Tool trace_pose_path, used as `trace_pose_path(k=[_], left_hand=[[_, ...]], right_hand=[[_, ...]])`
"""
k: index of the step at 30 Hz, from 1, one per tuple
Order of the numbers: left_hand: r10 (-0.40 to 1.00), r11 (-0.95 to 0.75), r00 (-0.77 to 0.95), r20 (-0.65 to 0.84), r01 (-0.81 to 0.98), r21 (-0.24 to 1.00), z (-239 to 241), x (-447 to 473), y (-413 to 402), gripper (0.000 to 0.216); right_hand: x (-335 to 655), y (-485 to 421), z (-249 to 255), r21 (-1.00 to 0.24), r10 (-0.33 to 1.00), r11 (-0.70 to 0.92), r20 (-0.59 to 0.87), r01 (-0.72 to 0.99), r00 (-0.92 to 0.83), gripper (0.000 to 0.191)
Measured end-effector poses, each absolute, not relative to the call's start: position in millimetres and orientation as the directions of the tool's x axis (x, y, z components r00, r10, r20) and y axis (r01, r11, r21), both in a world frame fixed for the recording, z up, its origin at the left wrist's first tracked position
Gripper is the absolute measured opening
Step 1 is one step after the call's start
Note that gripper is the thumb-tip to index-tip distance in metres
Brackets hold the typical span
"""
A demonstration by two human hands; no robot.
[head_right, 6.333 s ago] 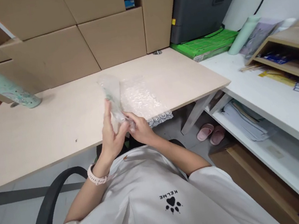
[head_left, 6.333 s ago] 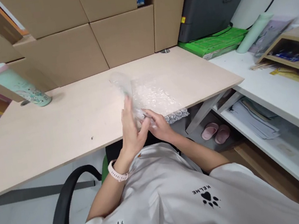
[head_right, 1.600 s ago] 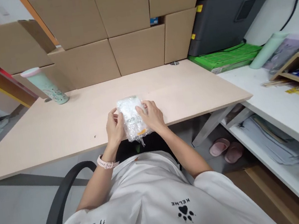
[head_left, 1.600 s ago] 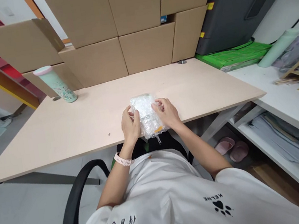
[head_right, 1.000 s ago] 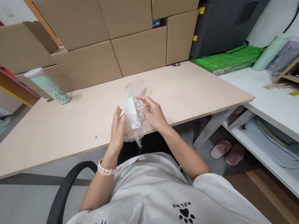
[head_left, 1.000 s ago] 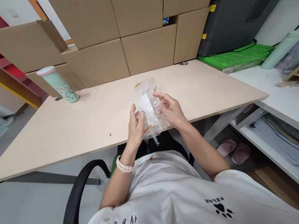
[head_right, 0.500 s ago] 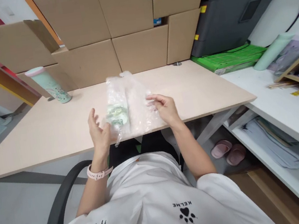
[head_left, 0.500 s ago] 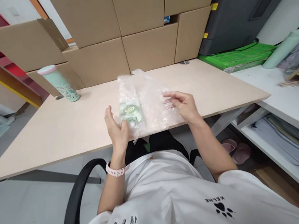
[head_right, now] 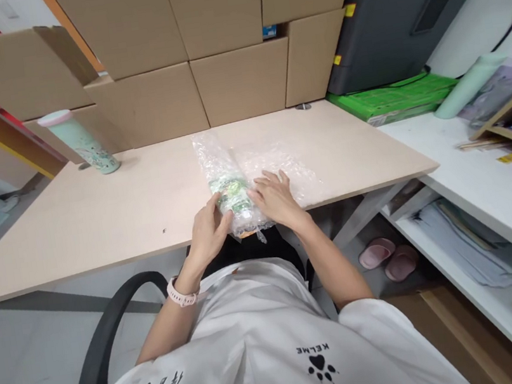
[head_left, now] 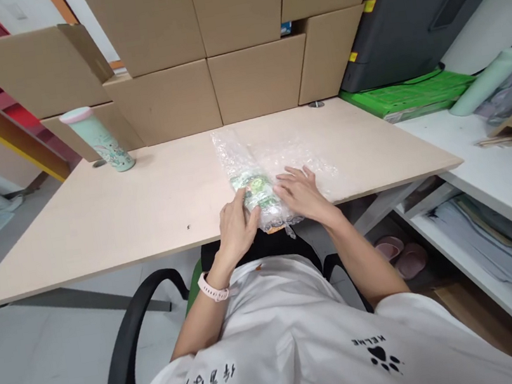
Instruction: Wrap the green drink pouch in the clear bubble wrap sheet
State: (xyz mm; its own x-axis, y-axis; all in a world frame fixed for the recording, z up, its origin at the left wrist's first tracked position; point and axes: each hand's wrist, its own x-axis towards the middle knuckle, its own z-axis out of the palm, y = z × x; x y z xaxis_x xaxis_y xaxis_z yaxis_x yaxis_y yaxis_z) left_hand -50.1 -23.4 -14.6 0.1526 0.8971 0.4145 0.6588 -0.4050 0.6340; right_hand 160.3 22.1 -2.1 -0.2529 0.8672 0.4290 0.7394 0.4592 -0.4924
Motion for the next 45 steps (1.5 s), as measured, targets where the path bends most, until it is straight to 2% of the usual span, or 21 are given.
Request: trace_pose_path(k=[2,5,8,11,13,16,20,22,27,30,33,36,39,42,45], left_hand=[[0.900,-0.387,0.132,0.416,0.680,0.622,-17.7,-53.5,-19.8,0.063],[0.915,-0.359,0.104,0.390,0.653,0.667,-20.7,-64.4,-10.6,0.062],[0.897,-0.291,-0.097,0.431,0.606,0.740,-19.4,-82.5,-5.2,0.063],[0.760,-0.267,-0.360,0.541,0.585,0.765,-8.9,-100.0,-14.6,0.063],[0.701,-0.284,-0.394,0.595,0.610,0.740,3.1,-104.2,-27.9,0.062],[0.768,-0.336,-0.197,0.610,0.687,0.644,19.7,-95.3,-46.2,0.057],[0.853,-0.479,0.245,0.461,0.721,0.502,19.7,-71.7,-50.2,0.047],[0.847,-0.516,0.344,0.405,0.714,0.474,11.0,-64.0,-46.4,0.049],[0.841,-0.526,0.345,0.417,0.702,0.480,-0.4,-61.3,-40.7,0.046],[0.841,-0.509,0.308,0.444,0.729,0.458,3.5,-58.9,-39.1,0.042],[0.853,-0.477,0.247,0.460,0.726,0.495,1.7,-53.4,-34.9,0.038],[0.855,-0.419,0.073,0.513,0.680,0.602,-9.4,-53.6,-31.3,0.038],[0.765,-0.419,-0.138,0.628,0.634,0.650,-20.6,-64.9,-32.1,0.052],[0.642,-0.457,-0.214,0.736,0.665,0.591,-24.3,-81.1,-36.7,0.067],[0.623,-0.495,-0.122,0.773,0.704,0.510,-25.1,-91.5,-42.9,0.058]], right_hand=[[151.0,21.8,0.9,-0.610,0.888,0.447,0.390,0.654,-0.244,0.048],[143.8,12.3,21.7,-0.774,0.862,0.495,0.379,0.396,-0.336,0.057],[136.0,1.9,39.4,-0.823,0.801,0.520,0.377,0.227,-0.465,0.060],[126.5,3.3,33.9,-0.805,0.817,0.518,0.366,0.288,-0.446,0.054],[121.7,10.1,19.4,-0.750,0.834,0.529,0.374,0.396,-0.406,0.052],[118.5,20.2,-2.7,-0.594,0.836,0.548,0.380,0.589,-0.395,0.044],[122.9,23.9,-13.1,-0.400,0.811,0.575,0.396,0.713,-0.431,0.036],[131.7,23.5,-12.4,-0.367,0.807,0.571,0.414,0.735,-0.421,0.035],[180.1,26.3,-13.2,-0.390,0.846,0.484,0.437,0.783,-0.305,0.031],[210.8,27.5,-15.3,-0.434,0.870,0.402,0.455,0.806,-0.189,0.028],[220.0,24.6,-13.5,-0.453,0.850,0.323,0.524,0.831,-0.044,0.029],[203.9,20.3,-8.1,-0.475,0.831,0.301,0.556,0.827,0.017,0.033],[178.9,19.8,-3.5,-0.501,0.861,0.319,0.507,0.805,-0.026,0.037],[163.1,24.1,-2.8,-0.549,0.869,0.328,0.495,0.769,-0.016,0.037],[158.5,30.0,-4.7,-0.660,0.872,0.350,0.490,0.664,0.027,0.029]])
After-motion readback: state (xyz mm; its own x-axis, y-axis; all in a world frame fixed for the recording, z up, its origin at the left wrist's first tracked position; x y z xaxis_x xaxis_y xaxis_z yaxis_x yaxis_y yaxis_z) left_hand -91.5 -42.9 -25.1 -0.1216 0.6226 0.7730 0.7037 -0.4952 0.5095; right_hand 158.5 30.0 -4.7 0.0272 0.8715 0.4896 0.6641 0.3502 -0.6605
